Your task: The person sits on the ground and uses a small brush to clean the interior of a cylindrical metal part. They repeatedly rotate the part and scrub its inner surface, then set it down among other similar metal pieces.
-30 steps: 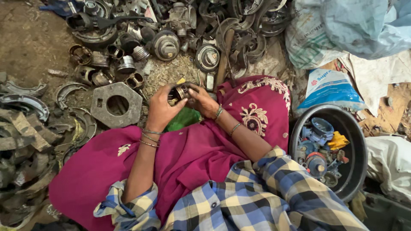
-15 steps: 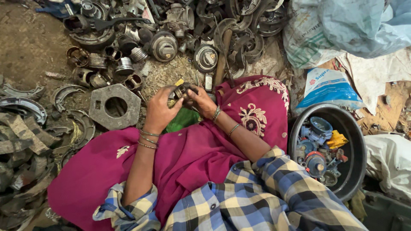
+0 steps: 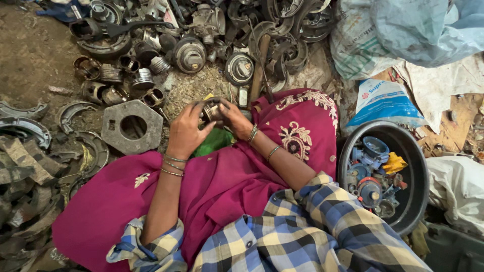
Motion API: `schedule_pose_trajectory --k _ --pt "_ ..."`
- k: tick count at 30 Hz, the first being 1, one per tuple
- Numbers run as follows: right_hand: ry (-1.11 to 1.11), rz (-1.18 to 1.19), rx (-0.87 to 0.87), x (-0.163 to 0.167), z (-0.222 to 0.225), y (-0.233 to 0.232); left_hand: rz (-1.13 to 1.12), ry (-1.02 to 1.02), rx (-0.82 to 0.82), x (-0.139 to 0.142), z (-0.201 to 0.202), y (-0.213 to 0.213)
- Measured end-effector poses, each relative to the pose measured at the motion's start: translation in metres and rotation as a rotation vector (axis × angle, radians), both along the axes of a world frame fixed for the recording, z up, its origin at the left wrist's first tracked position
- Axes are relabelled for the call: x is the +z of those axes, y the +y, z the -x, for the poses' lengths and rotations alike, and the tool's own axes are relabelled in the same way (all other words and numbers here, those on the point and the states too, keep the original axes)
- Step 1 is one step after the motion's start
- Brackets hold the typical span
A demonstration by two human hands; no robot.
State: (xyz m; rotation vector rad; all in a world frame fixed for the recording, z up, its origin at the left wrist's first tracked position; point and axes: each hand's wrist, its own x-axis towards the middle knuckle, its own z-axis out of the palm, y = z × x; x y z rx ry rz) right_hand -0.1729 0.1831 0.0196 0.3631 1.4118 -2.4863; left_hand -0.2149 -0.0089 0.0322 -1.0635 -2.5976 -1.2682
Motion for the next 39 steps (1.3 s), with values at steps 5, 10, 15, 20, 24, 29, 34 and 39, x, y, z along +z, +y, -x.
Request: schedule_pose_trajectory --k 5,10,15,20,24,29,34,39 --pt "0.005 0.011 0.041 -0.003 -0.004 0.001 0.044 -0.122 0.032 -0.003 -0.004 -0.006" --pt "0.062 -0.155 -0.01 -0.009 -0.001 0.005 -0.011 -0.037 -0.007 -0.003 -0.002 -0.001" --pt "-0.047 -0.145 -0.072 -0.003 0.003 0.005 -0.017 -0.004 -0.01 0.001 -0.002 0.002" --pt "-0.004 -0.037 -0.042 -0.006 -0.001 -0.003 -0.033 0.001 -0.017 -0.001 -0.005 -0.003" --pt "-0.034 -0.088 -0.073 -0.005 0.0 0.0 -0.098 -0.003 -0.015 -0.003 -0.005 0.001" --pt "-0.046 -0.046 -0.047 -0.005 0.001 -0.001 -0.085 -0.016 -0.013 0.002 -0.007 -0.001" --pt "-0.067 0.034 -0.04 -0.006 -0.001 0.004 -0.098 -0.009 -0.034 0.008 -0.007 0.003" --pt "-0.034 0.02 0.01 -0.006 -0.004 0.004 -0.154 -0.08 -0.003 0.013 -0.005 0.002"
